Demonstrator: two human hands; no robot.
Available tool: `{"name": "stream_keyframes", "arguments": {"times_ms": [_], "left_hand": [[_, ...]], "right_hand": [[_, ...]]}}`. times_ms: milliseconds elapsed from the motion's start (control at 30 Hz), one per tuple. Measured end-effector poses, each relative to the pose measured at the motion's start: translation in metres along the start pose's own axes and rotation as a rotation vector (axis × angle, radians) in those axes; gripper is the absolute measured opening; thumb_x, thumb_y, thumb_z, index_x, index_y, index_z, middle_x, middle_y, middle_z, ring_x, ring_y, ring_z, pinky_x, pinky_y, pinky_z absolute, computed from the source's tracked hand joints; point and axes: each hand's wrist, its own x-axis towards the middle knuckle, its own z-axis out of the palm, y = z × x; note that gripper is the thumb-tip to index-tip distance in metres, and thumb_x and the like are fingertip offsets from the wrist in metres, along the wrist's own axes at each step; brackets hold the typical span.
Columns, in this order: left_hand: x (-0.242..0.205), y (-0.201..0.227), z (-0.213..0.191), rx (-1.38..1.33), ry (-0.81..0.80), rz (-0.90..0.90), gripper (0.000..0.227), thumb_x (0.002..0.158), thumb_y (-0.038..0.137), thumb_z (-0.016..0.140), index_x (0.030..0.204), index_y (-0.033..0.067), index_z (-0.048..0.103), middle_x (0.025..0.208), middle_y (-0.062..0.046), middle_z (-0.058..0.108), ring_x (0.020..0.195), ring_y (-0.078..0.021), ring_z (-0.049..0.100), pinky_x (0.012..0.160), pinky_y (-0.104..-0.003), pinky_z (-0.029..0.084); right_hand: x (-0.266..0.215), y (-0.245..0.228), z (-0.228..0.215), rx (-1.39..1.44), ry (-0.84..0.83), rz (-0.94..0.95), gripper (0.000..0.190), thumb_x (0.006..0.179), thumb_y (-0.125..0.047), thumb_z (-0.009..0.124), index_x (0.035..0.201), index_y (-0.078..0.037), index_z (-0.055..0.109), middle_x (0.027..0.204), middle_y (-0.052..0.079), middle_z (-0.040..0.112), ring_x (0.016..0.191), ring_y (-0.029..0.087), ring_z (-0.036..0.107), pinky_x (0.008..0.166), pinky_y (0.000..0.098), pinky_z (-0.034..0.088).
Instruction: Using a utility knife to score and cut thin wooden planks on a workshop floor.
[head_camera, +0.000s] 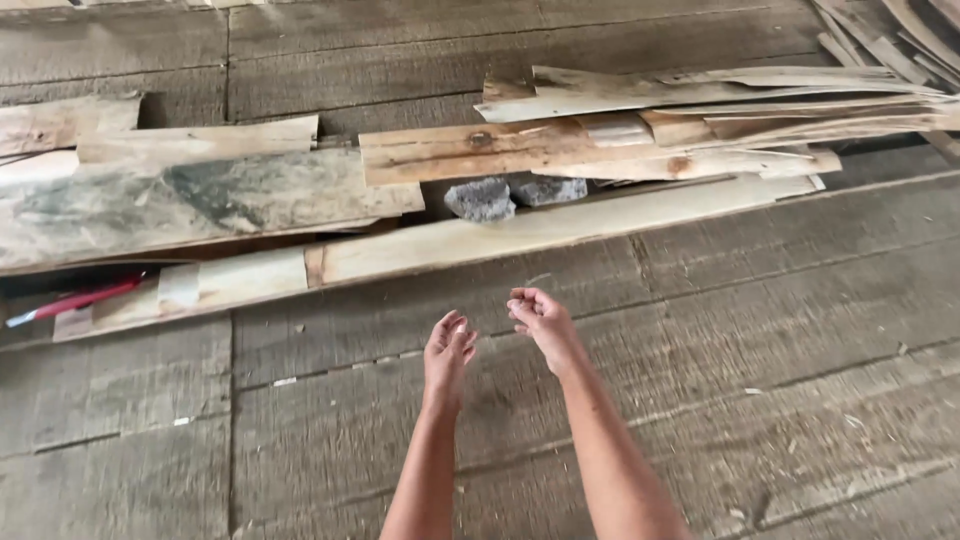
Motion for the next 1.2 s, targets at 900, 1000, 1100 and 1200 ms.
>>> {"name": "stream_keyframes", "arguments": {"times_ms": [900, 1000, 1100, 1200], "left_hand": [[0.141, 0.050, 0.044, -0.566, 0.497, -0.074, 0.066, 0.090, 0.025, 0.078, 0.134, -0.0001, 0.036, 0.122, -0.021, 0.054, 0.109, -0.0378, 0.068, 0.090, -0.049, 0.062], [0.136, 0.064, 0.052, -0.499, 0.498, -0.068, 0.076, 0.091, 0.028, 0.077, 0.141, -0.0031, 0.030, 0.126, -0.023, 0.047, 0.111, -0.0391, 0.066, 0.090, -0.050, 0.063], [0.156, 0.052, 0.039, -0.419, 0.500, -0.082, 0.083, 0.090, 0.031, 0.079, 0.144, -0.0086, 0.030, 0.129, -0.029, 0.047, 0.111, -0.0416, 0.065, 0.088, -0.051, 0.063], [0.167, 0.045, 0.037, -0.373, 0.532, -0.066, 0.076, 0.087, 0.022, 0.083, 0.137, -0.0104, 0.035, 0.124, -0.029, 0.050, 0.099, -0.0405, 0.070, 0.076, -0.050, 0.068]], "right_hand": [[0.155, -0.007, -0.008, 0.561, 0.374, 0.149, 0.036, 0.091, -0.025, 0.077, 0.112, -0.007, 0.055, 0.101, 0.019, 0.066, 0.094, 0.035, 0.074, 0.082, 0.0503, 0.066], [0.161, -0.005, -0.009, 0.614, 0.363, 0.157, 0.035, 0.092, -0.026, 0.076, 0.114, -0.010, 0.054, 0.103, 0.018, 0.066, 0.094, 0.034, 0.073, 0.085, 0.0490, 0.065], [0.165, -0.004, -0.011, 0.757, 0.326, 0.212, 0.036, 0.093, -0.033, 0.073, 0.111, -0.012, 0.050, 0.100, 0.012, 0.064, 0.092, 0.029, 0.071, 0.087, 0.0426, 0.065], [0.182, 0.009, -0.023, 0.603, 0.309, 0.195, 0.041, 0.094, -0.035, 0.071, 0.120, -0.012, 0.050, 0.102, 0.014, 0.065, 0.092, 0.030, 0.074, 0.084, 0.0454, 0.065]]}}
